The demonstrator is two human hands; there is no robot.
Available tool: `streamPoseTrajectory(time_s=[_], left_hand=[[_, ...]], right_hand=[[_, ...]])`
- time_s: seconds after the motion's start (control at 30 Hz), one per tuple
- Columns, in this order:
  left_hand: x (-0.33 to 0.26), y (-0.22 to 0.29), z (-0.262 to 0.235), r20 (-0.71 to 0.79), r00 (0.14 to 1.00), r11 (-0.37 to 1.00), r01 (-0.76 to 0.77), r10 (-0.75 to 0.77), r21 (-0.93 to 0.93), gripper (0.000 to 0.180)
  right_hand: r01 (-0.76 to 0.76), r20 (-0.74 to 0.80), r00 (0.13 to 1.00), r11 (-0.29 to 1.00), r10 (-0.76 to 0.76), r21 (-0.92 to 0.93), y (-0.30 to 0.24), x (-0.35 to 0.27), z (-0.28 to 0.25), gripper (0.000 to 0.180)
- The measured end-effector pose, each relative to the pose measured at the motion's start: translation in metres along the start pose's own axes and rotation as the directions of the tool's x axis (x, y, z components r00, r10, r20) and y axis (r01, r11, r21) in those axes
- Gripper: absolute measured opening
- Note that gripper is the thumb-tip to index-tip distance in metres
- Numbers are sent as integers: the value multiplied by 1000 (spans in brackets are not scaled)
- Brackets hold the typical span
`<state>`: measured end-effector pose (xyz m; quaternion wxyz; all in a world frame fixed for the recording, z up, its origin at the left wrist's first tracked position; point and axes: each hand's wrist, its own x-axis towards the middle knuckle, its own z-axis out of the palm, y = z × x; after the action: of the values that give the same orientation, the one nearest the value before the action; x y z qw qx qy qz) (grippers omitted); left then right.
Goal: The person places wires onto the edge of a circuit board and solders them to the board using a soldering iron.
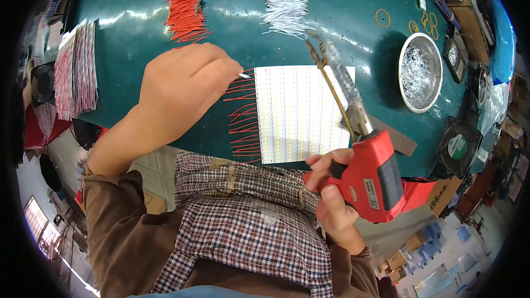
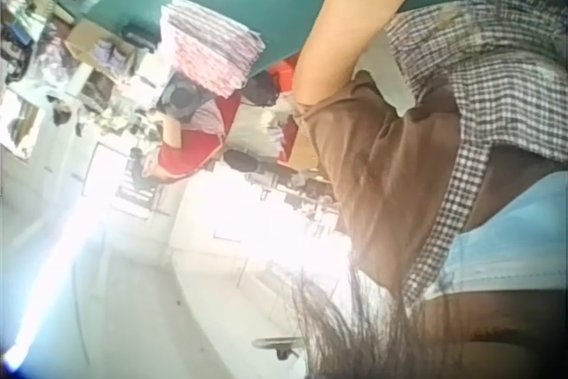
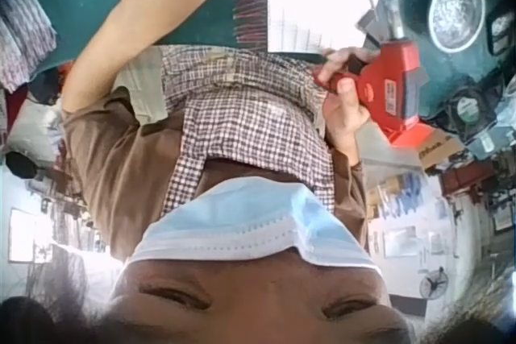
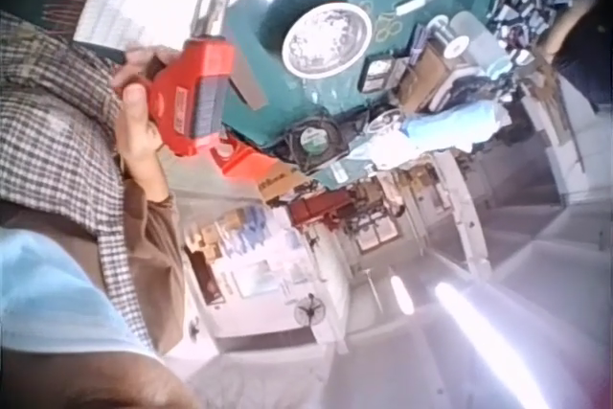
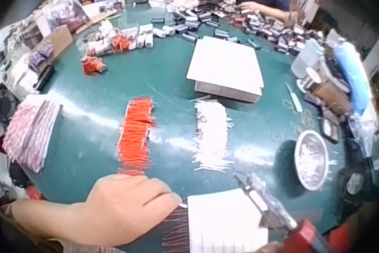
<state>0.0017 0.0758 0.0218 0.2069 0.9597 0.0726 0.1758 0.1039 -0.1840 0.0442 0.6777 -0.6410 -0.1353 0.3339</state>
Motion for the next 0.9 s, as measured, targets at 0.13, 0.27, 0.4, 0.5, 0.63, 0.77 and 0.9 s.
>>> streamPoseTrajectory(time_s=[0.13,0.27,0.4,0.5,0.63,0.77,0.9], left_hand=[[-1,-1,6,0,994,988,-110,110,107,22],[-5,-6,15,-33,979,965,-192,201,178,25],[-6,-9,16,-54,974,965,-207,218,164,27],[-7,-11,19,-80,976,973,-194,204,125,27],[-5,-11,20,-102,975,978,-192,200,83,28],[-5,-11,22,-102,977,981,-179,187,78,27],[-6,-10,23,-114,978,984,-169,175,65,27]], right_hand=[[-113,2,994,993,114,-42,0,-17,-11,47],[-40,18,999,975,45,-219,7,-27,-16,39],[-22,108,992,933,65,-360,9,-29,-18,34],[21,181,981,882,73,-470,15,-33,-29,30],[-52,161,976,869,150,-491,11,-33,-27,26],[-75,124,980,866,156,-495,13,-31,-25,23],[-106,149,969,875,198,-472,17,-31,-30,22]])
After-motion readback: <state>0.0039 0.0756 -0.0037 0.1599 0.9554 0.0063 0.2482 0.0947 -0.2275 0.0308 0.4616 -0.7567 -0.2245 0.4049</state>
